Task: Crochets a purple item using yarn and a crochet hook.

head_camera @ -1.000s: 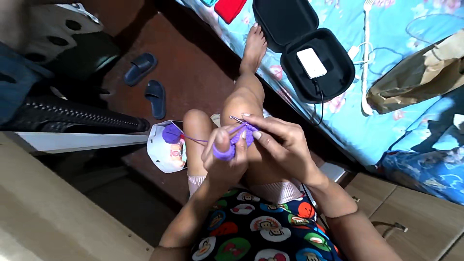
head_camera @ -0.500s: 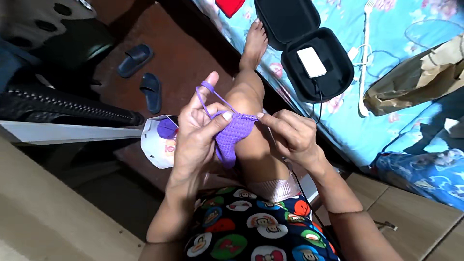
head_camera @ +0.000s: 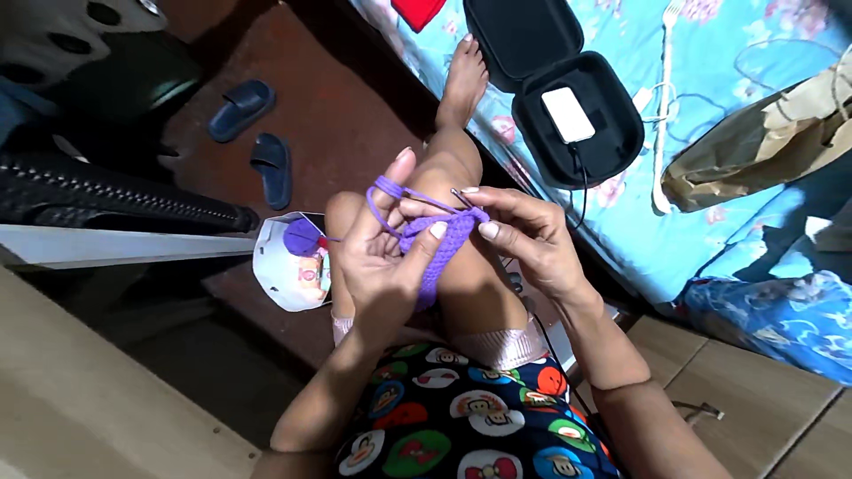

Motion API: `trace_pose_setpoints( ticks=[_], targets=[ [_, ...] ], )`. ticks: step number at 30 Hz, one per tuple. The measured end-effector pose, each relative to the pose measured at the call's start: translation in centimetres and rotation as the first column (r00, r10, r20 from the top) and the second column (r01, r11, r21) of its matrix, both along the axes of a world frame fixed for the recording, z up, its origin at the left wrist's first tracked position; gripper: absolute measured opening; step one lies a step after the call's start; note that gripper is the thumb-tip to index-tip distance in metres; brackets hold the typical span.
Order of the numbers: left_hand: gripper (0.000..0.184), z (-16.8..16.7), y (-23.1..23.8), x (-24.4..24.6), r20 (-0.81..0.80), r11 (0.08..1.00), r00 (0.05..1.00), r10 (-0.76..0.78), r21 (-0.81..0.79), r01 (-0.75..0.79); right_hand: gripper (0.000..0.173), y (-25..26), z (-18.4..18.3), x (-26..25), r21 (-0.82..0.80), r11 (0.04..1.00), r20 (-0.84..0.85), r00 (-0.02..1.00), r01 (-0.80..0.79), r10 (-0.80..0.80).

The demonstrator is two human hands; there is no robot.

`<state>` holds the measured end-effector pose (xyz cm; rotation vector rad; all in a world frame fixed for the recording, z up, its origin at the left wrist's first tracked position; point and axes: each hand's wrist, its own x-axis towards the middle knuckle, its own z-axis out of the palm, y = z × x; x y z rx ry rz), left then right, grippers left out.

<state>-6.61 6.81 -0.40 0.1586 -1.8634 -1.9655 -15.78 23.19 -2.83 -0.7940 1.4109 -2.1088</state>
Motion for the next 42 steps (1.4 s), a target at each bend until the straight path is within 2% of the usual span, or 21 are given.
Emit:
trace_pose_setpoints(
  ticks=[3,5,9,12,17,22,32,34,36,37,39,41,42],
  targets=[
    [0.061,0.3,-0.9,0.0,0.057,0.998,0.998,0.005,0.066,-0.009,0.030,0.4,-0.2,-0.3,0.115,0.991,-0.236,0.971,0.064,-0.035],
    [0.059,0.6,-1.1,-0.1,0.093,0.994,0.996,0.010,0.103,-0.020,0.034,0.6,-0.8,-0.7,0.173,0.971,-0.465,0.883,0.165,-0.067],
    [0.059,0.6,-1.2,-0.3,0.140,0.987,0.990,0.008,0.160,-0.031,0.039,1.2,-1.2,-1.5,0.240,0.930,-0.706,0.708,0.279,-0.031],
    [0.059,0.5,-1.3,-0.4,0.143,0.985,0.990,0.008,0.172,-0.033,0.037,1.4,-1.3,-1.8,0.231,0.913,-0.798,0.603,0.336,-0.020],
    [0.059,0.5,-1.1,-0.5,0.153,0.985,0.988,0.021,0.167,-0.047,0.033,1.3,-1.4,-1.5,0.206,0.880,-0.875,0.483,0.429,-0.031],
    [0.060,0.4,-0.9,-0.4,0.135,0.993,0.990,0.033,0.111,-0.048,0.030,1.1,-1.5,-0.9,0.185,0.847,-0.908,0.417,0.498,-0.048],
    [0.057,0.7,-1.3,-0.5,0.198,0.982,0.980,-0.003,0.187,-0.035,0.028,0.4,-2.5,-0.3,0.146,0.873,-0.869,0.481,0.466,-0.112],
    [0.058,0.8,-1.3,-0.5,0.209,0.976,0.978,-0.016,0.217,-0.031,0.029,0.5,-2.6,-0.3,0.153,0.892,-0.837,0.536,0.426,-0.113],
    [0.059,0.8,-1.3,-0.3,0.214,0.979,0.977,-0.007,0.199,-0.037,0.031,0.5,-2.6,-0.3,0.172,0.917,-0.759,0.642,0.359,-0.109],
    [0.062,0.6,-1.0,-0.1,0.195,0.990,0.981,0.021,0.133,-0.048,0.033,0.4,-2.4,-0.1,0.182,0.927,-0.702,0.703,0.326,-0.109],
    [0.063,-0.2,0.0,0.2,0.065,0.982,0.989,0.136,-0.141,-0.125,0.035,0.2,-1.6,0.5,0.215,0.935,-0.577,0.809,0.281,-0.110],
    [0.055,-1.4,1.0,0.5,-0.114,0.844,0.966,0.231,-0.470,-0.257,0.036,-0.1,-0.4,1.2,0.279,0.916,-0.514,0.850,0.288,-0.110],
    [0.048,-2.0,1.1,0.7,-0.180,0.758,0.951,0.251,-0.575,-0.308,0.036,-0.3,0.3,1.5,0.318,0.900,-0.501,0.859,0.299,-0.108]
  ],
)
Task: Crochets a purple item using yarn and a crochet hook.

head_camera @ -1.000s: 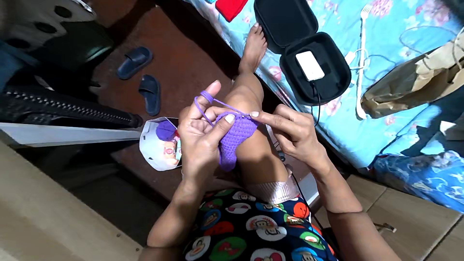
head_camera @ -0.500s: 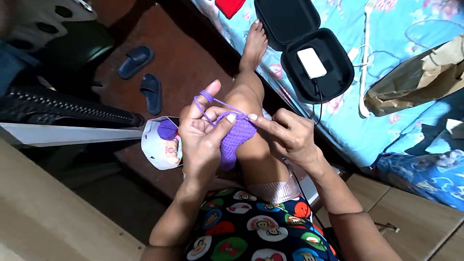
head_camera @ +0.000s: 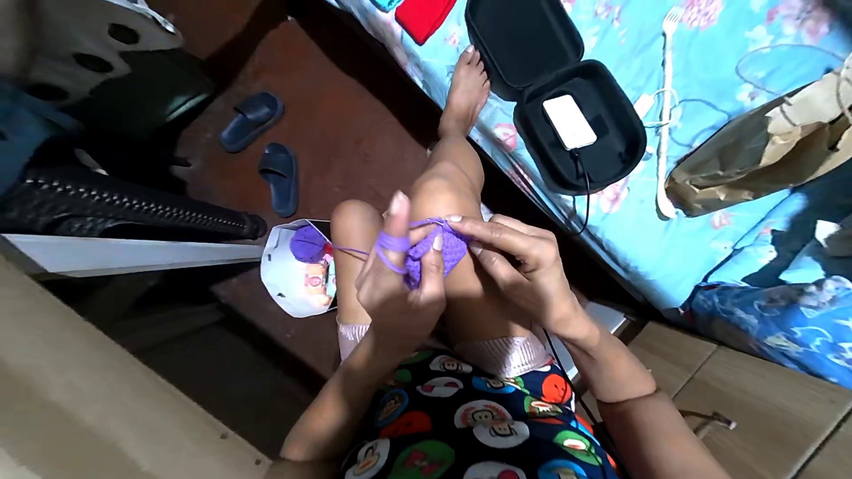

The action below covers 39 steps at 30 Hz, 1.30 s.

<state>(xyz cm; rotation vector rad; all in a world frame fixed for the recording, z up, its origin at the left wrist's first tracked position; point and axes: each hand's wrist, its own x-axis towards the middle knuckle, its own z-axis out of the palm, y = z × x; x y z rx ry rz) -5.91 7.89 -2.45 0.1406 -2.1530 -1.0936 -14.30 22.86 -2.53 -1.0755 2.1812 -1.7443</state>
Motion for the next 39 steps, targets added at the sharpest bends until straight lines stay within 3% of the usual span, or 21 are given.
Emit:
trace_pose_setpoints(
  ticks=[3,5,6,7,9,12,15,19,23,26,29,31,34,35,39],
  targets=[
    [0.026,-1.4,0.0,0.5,-0.053,0.987,0.999,0.001,-0.159,-0.009,0.034,-0.3,1.5,0.1,-0.038,0.999,0.197,0.979,-0.039,0.045],
    [0.030,-1.5,0.2,0.5,-0.056,0.999,0.998,-0.041,-0.036,0.039,0.036,-0.6,1.6,0.0,-0.213,0.975,0.393,0.908,-0.065,0.146],
    [0.039,-1.0,0.4,0.3,-0.052,0.994,0.997,-0.048,0.092,0.053,0.038,-0.6,1.3,-0.2,-0.257,0.964,0.390,0.906,-0.067,0.167],
    [0.054,-0.4,0.4,0.1,-0.047,0.960,0.995,-0.086,0.263,0.095,0.038,-0.6,0.8,-0.3,-0.251,0.966,0.301,0.942,-0.070,0.147],
    [0.070,0.9,-0.5,-0.2,-0.011,0.810,0.980,-0.198,0.561,0.170,0.033,-0.3,-0.4,-0.7,-0.150,0.988,-0.055,0.998,-0.034,0.026],
    [0.067,1.7,-2.0,-0.4,0.024,0.653,0.947,-0.321,0.730,0.202,0.022,0.3,-1.6,-1.1,-0.082,0.996,-0.424,0.903,0.037,-0.069],
    [0.057,2.1,-2.9,-0.9,0.011,0.586,0.920,-0.392,0.774,0.241,0.021,0.8,-2.0,-1.4,-0.029,0.997,-0.552,0.830,0.070,-0.074],
    [0.050,2.6,-3.3,-1.2,0.015,0.514,0.895,-0.445,0.823,0.242,0.024,1.3,-2.4,-1.9,-0.011,0.999,-0.574,0.818,0.038,-0.037],
    [0.051,2.7,-3.5,-1.1,0.019,0.521,0.880,-0.474,0.812,0.264,0.026,1.6,-2.5,-2.3,-0.046,0.998,-0.471,0.882,-0.045,0.018],
    [0.055,2.4,-3.0,-1.1,0.050,0.648,0.896,-0.442,0.708,0.281,0.027,1.2,-2.1,-2.1,-0.093,0.992,-0.325,0.944,-0.087,0.053],
    [0.049,2.0,-1.8,-0.8,0.075,0.779,0.933,-0.353,0.575,0.249,0.027,0.6,-0.8,-1.7,-0.218,0.963,0.031,0.985,-0.158,0.168],
    [0.036,1.8,-2.1,-0.6,0.057,0.748,0.934,-0.354,0.616,0.246,0.029,0.1,-0.3,-1.4,-0.335,0.928,0.292,0.919,-0.160,0.264],
    [0.007,1.7,-4.7,-0.6,0.010,0.576,0.881,-0.474,0.760,0.301,0.029,0.1,-0.3,-1.4,-0.423,0.900,0.505,0.798,-0.101,0.327],
    [0.013,1.7,-5.9,-0.4,0.030,0.551,0.851,-0.525,0.774,0.313,0.028,0.2,-0.4,-1.4,-0.444,0.892,0.551,0.761,-0.080,0.343],
    [0.034,1.4,-10.0,0.5,0.161,0.590,0.697,-0.699,0.680,0.435,0.028,0.5,-0.6,-1.4,-0.496,0.867,0.628,0.674,-0.039,0.389]
  ],
)
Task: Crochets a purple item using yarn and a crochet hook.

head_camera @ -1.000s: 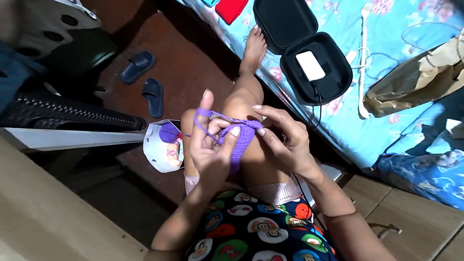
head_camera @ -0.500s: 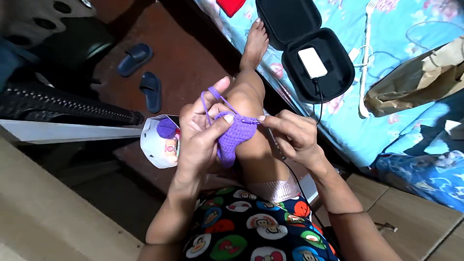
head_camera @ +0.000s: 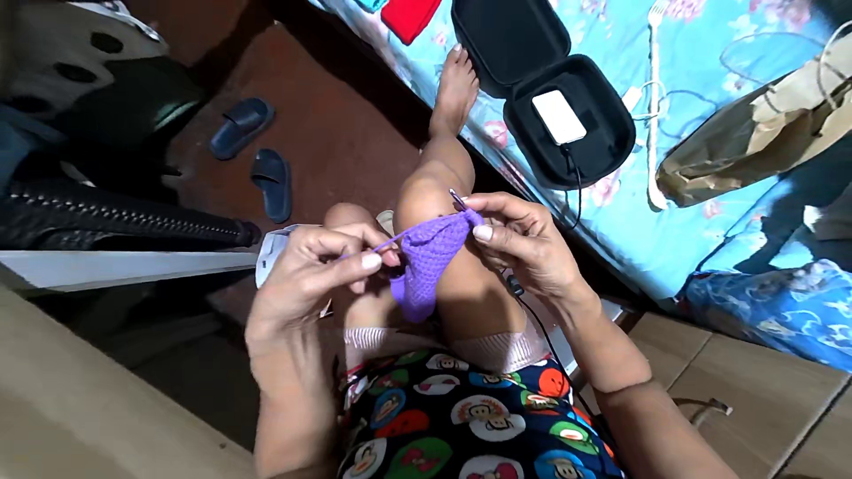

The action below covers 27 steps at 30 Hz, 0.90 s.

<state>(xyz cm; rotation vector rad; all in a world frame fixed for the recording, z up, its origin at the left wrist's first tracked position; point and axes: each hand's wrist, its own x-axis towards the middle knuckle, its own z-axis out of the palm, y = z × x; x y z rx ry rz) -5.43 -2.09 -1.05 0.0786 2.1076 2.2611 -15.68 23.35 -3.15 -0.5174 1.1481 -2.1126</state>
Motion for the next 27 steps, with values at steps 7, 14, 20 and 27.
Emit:
trace_pose_setpoints(
  ticks=[7,14,20,27],
  targets=[
    [0.047,0.7,3.0,-1.3,-0.192,0.974,0.976,0.101,0.218,-0.058,0.027,-0.6,0.6,1.0,0.110,0.990,-0.113,0.990,0.090,-0.078],
    [0.082,2.0,7.4,-2.2,-0.097,0.947,0.942,0.320,0.025,-0.319,0.032,-0.4,0.5,1.0,0.179,0.970,-0.318,0.942,0.167,-0.104],
    [0.073,2.1,7.7,-2.1,0.030,0.909,0.911,0.412,0.054,-0.413,0.031,0.1,-0.8,0.0,0.191,0.954,-0.565,0.821,0.231,-0.085],
    [0.073,2.2,7.8,-2.1,0.072,0.895,0.901,0.428,0.103,-0.434,0.042,1.1,-1.9,-1.3,0.207,0.913,-0.846,0.532,0.351,-0.013]
  ],
)
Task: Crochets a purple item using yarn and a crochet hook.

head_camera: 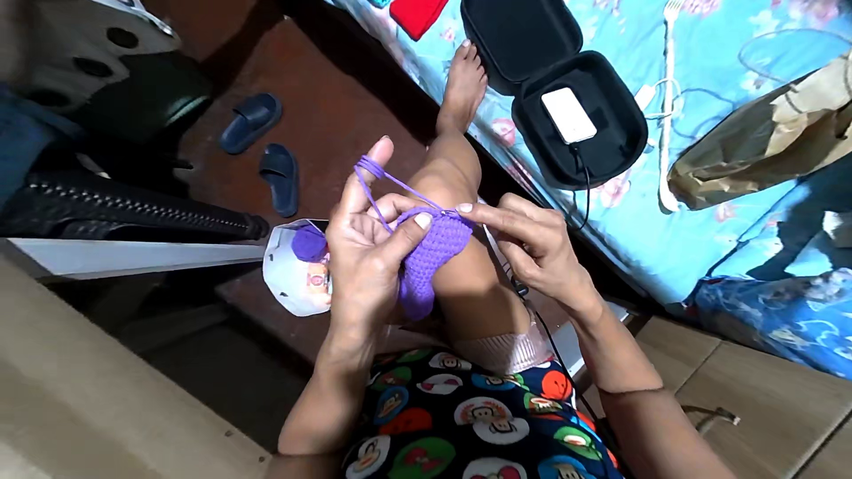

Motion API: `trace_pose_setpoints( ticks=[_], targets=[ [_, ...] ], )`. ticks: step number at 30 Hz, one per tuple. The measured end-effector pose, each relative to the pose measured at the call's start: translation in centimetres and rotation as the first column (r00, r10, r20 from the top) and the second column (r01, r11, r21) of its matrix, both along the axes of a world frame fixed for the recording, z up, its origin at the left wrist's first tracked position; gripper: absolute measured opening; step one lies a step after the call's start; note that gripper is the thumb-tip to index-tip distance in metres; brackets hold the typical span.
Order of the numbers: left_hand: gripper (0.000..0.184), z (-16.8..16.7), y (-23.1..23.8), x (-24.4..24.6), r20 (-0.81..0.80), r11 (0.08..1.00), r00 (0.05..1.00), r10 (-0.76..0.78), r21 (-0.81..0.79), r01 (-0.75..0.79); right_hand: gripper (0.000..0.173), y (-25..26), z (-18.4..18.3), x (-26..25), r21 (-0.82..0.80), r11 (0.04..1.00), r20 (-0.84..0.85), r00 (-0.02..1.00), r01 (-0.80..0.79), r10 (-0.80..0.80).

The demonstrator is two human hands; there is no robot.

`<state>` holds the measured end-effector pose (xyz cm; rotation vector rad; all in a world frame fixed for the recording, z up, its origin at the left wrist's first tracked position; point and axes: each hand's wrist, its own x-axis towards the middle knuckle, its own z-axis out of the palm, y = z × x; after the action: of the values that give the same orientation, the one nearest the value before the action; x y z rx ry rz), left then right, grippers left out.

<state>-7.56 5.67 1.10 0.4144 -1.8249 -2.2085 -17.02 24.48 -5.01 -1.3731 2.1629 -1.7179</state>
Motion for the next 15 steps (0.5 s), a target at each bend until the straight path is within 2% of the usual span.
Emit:
trace_pose_setpoints(
  ticks=[6,15],
  targets=[
    [0.074,-0.33,0.12,0.10,-0.030,0.999,1.000,0.006,-0.038,-0.008,0.036,0.26,0.34,-0.07,0.061,0.994,-0.266,0.962,0.088,-0.069],
    [0.074,-0.60,0.22,0.29,-0.061,0.993,0.998,0.007,-0.117,-0.015,0.030,-0.03,0.52,0.65,0.083,0.976,-0.409,0.900,0.200,-0.149]
  ],
)
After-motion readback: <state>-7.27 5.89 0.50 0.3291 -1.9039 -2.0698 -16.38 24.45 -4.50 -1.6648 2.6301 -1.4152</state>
